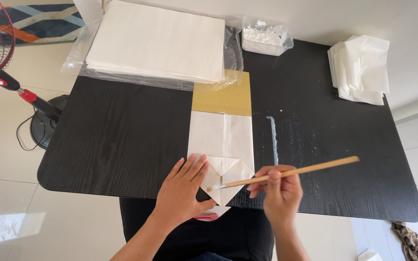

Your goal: The person folds a white sheet of paper into a triangular shape on a black table. They use a brush to apply a white adhesive to the folded edges to secure the shape. Finally, they place a yellow cardboard piece on top of the folded paper.

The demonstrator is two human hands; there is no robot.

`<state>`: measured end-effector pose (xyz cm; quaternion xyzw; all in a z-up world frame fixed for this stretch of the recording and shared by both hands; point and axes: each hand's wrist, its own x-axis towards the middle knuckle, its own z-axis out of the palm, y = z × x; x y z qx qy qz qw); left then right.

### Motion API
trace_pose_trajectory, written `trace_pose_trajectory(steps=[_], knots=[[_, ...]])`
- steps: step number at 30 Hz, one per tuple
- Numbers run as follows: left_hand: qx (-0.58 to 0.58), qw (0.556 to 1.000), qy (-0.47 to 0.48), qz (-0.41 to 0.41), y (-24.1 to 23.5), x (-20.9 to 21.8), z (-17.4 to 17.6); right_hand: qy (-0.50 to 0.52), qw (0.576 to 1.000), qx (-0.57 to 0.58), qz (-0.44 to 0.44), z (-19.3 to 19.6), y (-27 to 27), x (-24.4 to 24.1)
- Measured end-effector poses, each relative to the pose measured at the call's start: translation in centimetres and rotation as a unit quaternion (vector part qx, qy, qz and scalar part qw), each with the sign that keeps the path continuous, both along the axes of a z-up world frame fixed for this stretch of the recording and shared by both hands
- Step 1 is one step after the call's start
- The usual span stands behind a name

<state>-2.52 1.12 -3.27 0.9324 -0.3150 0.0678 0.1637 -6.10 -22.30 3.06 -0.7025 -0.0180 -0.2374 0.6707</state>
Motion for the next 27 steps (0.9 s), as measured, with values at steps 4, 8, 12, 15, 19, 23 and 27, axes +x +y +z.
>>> trace_pose_trajectory(steps=[4, 8, 12, 15, 19, 23, 27], knots=[[-0.003, 1.0, 0.003, 0.004, 0.0, -0.1, 0.2, 0.038, 0.999, -0.018, -0.003, 0.2, 1.3, 0.6], [-0.01, 1.0, -0.002, 0.0, 0.1, 0.0, 0.4, 0.05, 0.998, -0.026, -0.031, -0.3, 0.4, 0.4], [-0.012, 1.0, -0.021, -0.001, 0.0, 0.2, 0.4, 0.041, 0.998, -0.027, -0.028, -0.4, -2.0, -0.3], [-0.019, 1.0, -0.019, -0.002, 0.1, 0.0, 0.4, 0.059, 0.992, -0.069, -0.084, 0.2, -2.9, -1.1], [-0.009, 1.0, -0.023, -0.003, 0.1, 0.1, 0.2, 0.06, 0.988, -0.089, -0.11, 0.7, -3.7, -1.7], [-0.011, 1.0, -0.014, -0.002, 0.1, 0.0, 0.5, 0.002, 0.997, -0.034, -0.07, -0.5, -4.0, -1.7], [-0.007, 1.0, -0.02, 0.001, 0.0, 0.0, 0.4, -0.037, 0.999, -0.001, -0.002, -1.1, -1.7, -0.6]])
